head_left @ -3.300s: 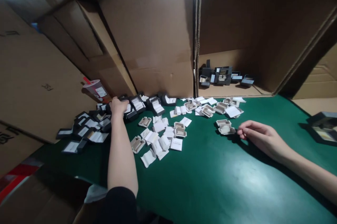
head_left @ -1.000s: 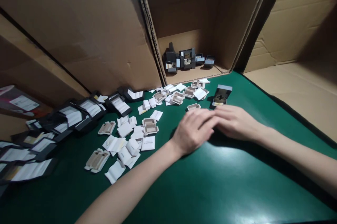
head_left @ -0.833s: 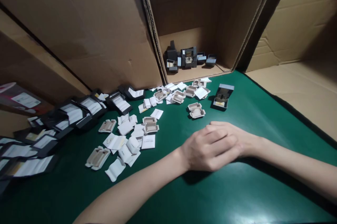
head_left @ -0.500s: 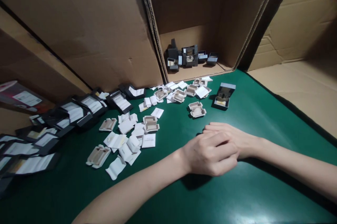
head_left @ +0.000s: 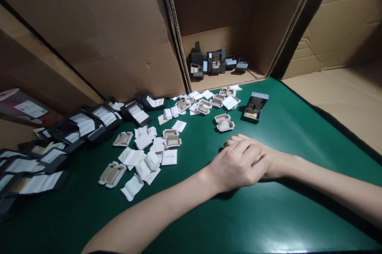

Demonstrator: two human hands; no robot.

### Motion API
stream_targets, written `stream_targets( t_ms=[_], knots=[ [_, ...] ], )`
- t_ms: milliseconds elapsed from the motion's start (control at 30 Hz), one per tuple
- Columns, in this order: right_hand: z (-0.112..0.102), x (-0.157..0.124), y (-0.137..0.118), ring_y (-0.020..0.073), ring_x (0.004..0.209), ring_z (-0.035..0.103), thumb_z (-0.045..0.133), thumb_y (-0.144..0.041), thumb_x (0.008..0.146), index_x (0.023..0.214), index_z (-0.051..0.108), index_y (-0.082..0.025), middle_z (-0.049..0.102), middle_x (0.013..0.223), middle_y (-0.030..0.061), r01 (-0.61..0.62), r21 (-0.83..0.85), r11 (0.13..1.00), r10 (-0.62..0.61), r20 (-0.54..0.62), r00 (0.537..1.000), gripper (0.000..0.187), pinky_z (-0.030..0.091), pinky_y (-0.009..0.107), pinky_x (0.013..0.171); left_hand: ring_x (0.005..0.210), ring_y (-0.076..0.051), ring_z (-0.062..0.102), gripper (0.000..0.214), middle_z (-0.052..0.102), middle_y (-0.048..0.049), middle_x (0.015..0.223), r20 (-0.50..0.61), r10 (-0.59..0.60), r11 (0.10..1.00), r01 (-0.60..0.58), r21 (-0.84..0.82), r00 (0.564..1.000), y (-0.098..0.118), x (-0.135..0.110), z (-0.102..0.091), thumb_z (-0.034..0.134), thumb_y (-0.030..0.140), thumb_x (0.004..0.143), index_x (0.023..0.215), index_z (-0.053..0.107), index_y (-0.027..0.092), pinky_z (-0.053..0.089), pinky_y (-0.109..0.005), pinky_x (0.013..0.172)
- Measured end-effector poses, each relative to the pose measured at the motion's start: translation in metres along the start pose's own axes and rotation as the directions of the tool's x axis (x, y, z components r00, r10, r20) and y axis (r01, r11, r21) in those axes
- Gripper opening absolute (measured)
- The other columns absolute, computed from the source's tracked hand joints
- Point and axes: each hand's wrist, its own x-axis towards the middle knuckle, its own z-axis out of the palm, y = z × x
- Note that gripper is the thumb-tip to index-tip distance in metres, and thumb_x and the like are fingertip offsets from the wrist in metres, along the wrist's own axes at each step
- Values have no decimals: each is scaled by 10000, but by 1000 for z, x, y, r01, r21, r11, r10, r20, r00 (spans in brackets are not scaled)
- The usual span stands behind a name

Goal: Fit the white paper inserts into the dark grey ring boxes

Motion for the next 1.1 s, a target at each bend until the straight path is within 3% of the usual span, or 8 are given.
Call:
stream_targets(
  t_ms=[100, 233, 300, 567, 733, 933, 1000, 1100],
  knots=[
    [-9, 2, -9, 259, 1186, 510, 529, -196, 802, 1168, 580, -163, 605, 1196, 131, -10, -22, 1000, 10, -8, 1000, 371, 355, 515, 1070, 742, -157, 513, 145, 562, -44, 782, 10, -20, 999, 20, 25, 1000, -4, 0, 0, 502, 95, 868, 758, 570, 160, 434, -265, 648],
    [-12, 6, -16, 199, 891, 596, 467, -129, 800, 818, 639, -171, 646, 841, 75, -85, 45, 995, 89, -71, 994, 178, 507, 387, 875, 740, -145, 513, 169, 555, -48, 805, 103, -45, 999, 48, -21, 994, -9, -1, 2, 437, 82, 905, 811, 564, 143, 438, -247, 632],
    [-12, 8, -18, 180, 803, 575, 489, -136, 781, 739, 607, -171, 622, 783, 60, -100, 84, 991, 109, -101, 989, 130, 527, 332, 760, 758, -142, 513, 181, 556, -54, 831, 128, -51, 997, 58, -52, 990, -11, -2, 3, 413, 87, 920, 848, 570, 139, 440, -243, 635],
    [-19, 14, -24, 181, 763, 529, 530, -237, 802, 725, 579, -170, 607, 771, 62, 8, -67, 998, -15, -113, 993, 113, 499, 364, 759, 709, -128, 484, 209, 564, -9, 748, -52, -4, 995, -1, -96, 999, -19, -4, 4, 518, 151, 905, 698, 549, 159, 421, -251, 619],
    [-18, 16, -26, 194, 814, 557, 481, -223, 850, 760, 610, -179, 607, 741, 54, 48, -43, 998, -54, -162, 985, 163, 495, 365, 798, 764, -132, 543, 163, 632, -14, 853, 58, 137, 983, -128, -128, 989, -31, 3, -6, 500, 152, 919, 824, 631, 169, 449, -246, 652],
    [-31, 14, -21, 153, 772, 583, 512, -197, 848, 834, 606, -183, 632, 829, 34, 16, 205, 979, 15, -148, 989, 96, 497, 266, 681, 938, -115, 610, 238, 677, -18, 1065, 137, 62, 949, -16, -316, 989, -39, 9, -30, 426, 158, 968, 912, 657, 169, 493, -229, 786],
    [-39, 13, -14, 144, 757, 589, 502, -201, 871, 848, 602, -195, 627, 830, 24, -13, 298, 955, 79, -210, 975, 103, 492, 262, 672, 946, -118, 619, 236, 693, -11, 1009, 111, 46, 939, -5, -344, 993, -37, 10, -44, 434, 150, 958, 914, 663, 180, 498, -236, 800],
    [-47, 9, -2, 166, 800, 604, 468, -201, 902, 877, 610, -218, 636, 866, 34, -109, 239, 965, 196, -382, 903, 145, 492, 311, 734, 910, -134, 633, 228, 690, -33, 956, 142, 6, 946, 40, -321, 990, -32, 13, -63, 446, 275, 969, 959, 669, 226, 513, -253, 755]
  ],
)
